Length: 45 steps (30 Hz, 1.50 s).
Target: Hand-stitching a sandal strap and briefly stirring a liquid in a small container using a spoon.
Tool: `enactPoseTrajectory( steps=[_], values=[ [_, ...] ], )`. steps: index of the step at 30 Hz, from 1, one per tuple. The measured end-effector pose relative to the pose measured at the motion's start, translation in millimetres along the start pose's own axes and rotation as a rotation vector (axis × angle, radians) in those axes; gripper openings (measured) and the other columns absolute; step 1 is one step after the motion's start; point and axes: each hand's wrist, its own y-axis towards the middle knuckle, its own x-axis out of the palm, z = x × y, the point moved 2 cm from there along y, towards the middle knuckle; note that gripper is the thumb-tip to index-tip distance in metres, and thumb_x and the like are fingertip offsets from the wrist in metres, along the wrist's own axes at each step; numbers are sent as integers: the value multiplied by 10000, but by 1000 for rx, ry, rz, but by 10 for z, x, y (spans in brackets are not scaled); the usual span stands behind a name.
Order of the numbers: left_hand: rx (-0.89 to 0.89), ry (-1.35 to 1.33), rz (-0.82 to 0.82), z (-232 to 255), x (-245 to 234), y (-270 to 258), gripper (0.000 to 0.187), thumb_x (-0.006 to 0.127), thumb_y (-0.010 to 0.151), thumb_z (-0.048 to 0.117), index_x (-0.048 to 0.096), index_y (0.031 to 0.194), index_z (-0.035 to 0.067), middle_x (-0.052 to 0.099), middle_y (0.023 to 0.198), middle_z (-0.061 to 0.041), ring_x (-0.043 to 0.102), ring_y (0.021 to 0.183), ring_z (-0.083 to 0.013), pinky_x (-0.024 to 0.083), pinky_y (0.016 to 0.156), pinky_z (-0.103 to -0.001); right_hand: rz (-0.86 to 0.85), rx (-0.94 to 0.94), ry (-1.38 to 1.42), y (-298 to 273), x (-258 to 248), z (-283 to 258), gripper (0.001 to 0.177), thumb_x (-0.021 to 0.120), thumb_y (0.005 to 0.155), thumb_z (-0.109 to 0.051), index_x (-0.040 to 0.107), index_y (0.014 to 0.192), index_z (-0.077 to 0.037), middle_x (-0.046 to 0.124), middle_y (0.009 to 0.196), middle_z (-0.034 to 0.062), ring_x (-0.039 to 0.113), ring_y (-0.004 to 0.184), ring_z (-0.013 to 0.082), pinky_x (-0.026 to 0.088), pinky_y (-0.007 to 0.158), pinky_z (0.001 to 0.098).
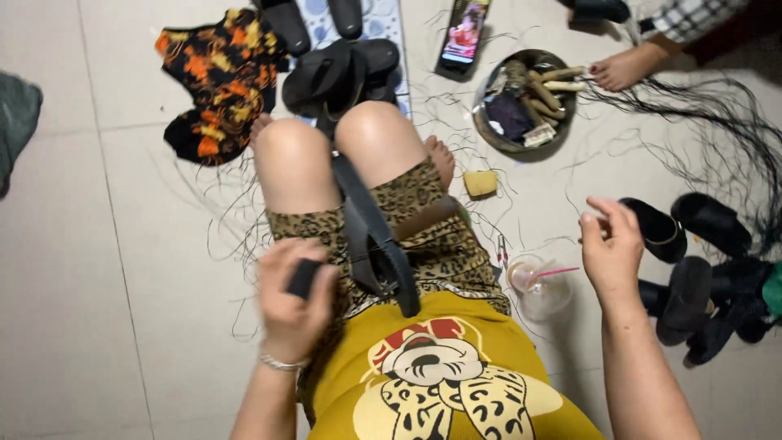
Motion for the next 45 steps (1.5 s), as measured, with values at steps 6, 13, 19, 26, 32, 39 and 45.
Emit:
enactPoseTrajectory(
  steps=[6,13,19,26,32,39,45],
  values=[
    [140,-8,-149,116,227,-19,270,789,831,114,702,1047,-23,680,1087,-145,623,1018,-330,478,918,-445,-98,-549,30,156,-153,-1882,254,643,977,158,645,1231,152,615,1317,285,635,1048,320,555,858,369],
    [126,-70,-163,94,340,62,107,745,882,103,667,856,34,651,842,-77,571,779,-222,472,833,-380,-373,-1203,-184,40,176,-2993,215,744,867,-101,697,1062,-26,721,1077,130,692,925,250,553,818,379],
    [-151,-622,-463,174,122,213,114,748,808,26,688,904,40,714,901,-28,585,822,-155,499,806,-276,-690,-1355,-607,39,707,-2701,212,612,825,-223,608,975,-75,634,883,116,628,791,271,494,759,380],
    [-792,-1442,-313,-55,601,-197,114,719,911,-24,754,1019,-23,752,991,-122,665,735,-128,596,693,-231,-961,-1131,-491,215,843,-2537,180,604,941,-264,521,915,-106,647,718,68,672,561,268,509,461,404],
    [-1062,-1072,-293,-98,742,-251,300,641,912,-79,546,1192,-23,608,766,-64,627,587,-134,551,503,-242,-1102,-799,-408,328,875,-2322,241,602,963,-300,505,1106,-132,714,647,72,682,513,320,510,478,449],
    [-483,-629,-422,137,532,-57,417,668,870,0,522,1258,-41,616,677,7,529,490,-87,442,444,-229,-883,-1072,-375,177,641,-2414,561,712,856,-310,548,1324,-47,639,791,69,650,578,246,530,498,366],
    [-468,-539,-268,99,424,32,425,662,881,-16,507,1276,-31,654,717,-16,570,534,-100,480,486,-228,-991,-828,-795,603,73,-2625,477,621,860,-315,622,1337,-300,727,782,-47,691,483,213,557,428,371]
  ],
)
